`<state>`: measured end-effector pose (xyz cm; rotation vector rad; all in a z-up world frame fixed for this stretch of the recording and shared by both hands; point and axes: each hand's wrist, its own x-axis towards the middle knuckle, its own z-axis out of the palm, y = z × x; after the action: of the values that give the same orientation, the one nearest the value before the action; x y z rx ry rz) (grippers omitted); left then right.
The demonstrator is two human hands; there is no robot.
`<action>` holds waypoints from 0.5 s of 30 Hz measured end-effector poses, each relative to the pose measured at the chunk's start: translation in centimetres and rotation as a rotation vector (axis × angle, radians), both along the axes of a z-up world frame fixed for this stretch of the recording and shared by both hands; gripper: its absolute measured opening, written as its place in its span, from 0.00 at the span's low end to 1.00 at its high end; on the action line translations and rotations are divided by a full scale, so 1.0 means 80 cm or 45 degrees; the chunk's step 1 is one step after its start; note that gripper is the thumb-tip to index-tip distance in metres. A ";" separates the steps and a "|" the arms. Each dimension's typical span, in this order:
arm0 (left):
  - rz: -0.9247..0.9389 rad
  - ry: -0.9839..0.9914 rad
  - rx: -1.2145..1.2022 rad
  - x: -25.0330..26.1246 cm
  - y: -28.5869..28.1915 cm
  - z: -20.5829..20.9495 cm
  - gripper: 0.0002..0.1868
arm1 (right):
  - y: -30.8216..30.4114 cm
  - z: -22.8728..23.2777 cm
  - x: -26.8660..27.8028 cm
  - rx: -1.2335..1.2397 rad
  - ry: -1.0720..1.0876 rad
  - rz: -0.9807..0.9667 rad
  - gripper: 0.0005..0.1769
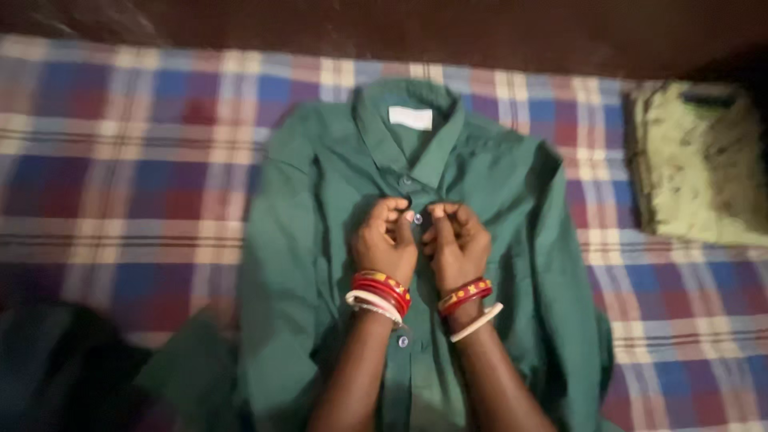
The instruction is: The person buttons a green shirt laid flat on a bed, handling the buttons and the fabric by hand and then smoothing the garment flat.
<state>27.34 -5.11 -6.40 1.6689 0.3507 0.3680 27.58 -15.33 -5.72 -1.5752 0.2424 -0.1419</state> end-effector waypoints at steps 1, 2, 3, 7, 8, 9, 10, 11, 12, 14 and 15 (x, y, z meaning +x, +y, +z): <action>-0.003 -0.015 0.045 0.004 0.003 -0.003 0.08 | -0.001 -0.001 0.007 0.031 -0.024 -0.036 0.10; -0.006 -0.030 0.090 0.001 0.005 -0.008 0.08 | -0.001 -0.003 0.007 0.081 -0.007 0.039 0.10; -0.021 -0.060 0.127 0.007 0.005 -0.016 0.08 | -0.005 -0.007 0.005 0.121 -0.006 0.102 0.10; -0.228 0.143 -0.179 0.023 0.021 -0.053 0.21 | -0.046 -0.019 0.018 0.558 0.082 0.459 0.18; -0.285 0.226 -0.292 0.013 0.024 -0.053 0.26 | -0.053 -0.017 0.002 0.390 0.068 0.483 0.20; -0.335 0.293 -0.411 0.003 0.029 -0.050 0.30 | -0.060 -0.020 -0.019 0.221 0.035 0.502 0.22; -0.370 0.359 -0.518 -0.012 0.033 -0.046 0.35 | -0.064 -0.024 -0.044 0.052 0.002 0.515 0.24; -0.380 0.297 -0.531 -0.042 0.033 -0.046 0.39 | -0.065 -0.032 -0.079 -0.001 -0.133 0.516 0.26; -0.394 0.147 -0.434 -0.077 0.034 -0.043 0.41 | -0.068 -0.039 -0.116 -0.054 -0.268 0.515 0.28; -0.378 -0.103 0.090 -0.147 0.035 -0.031 0.42 | -0.072 -0.057 -0.208 -0.614 -0.548 0.433 0.26; -0.334 -0.209 0.521 -0.190 0.037 -0.026 0.41 | -0.066 -0.058 -0.242 -0.960 -0.780 0.383 0.27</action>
<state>12.10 -2.17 -8.49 2.0384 -0.0750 0.3938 8.24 -20.63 -10.34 -2.1948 -0.5934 -0.5109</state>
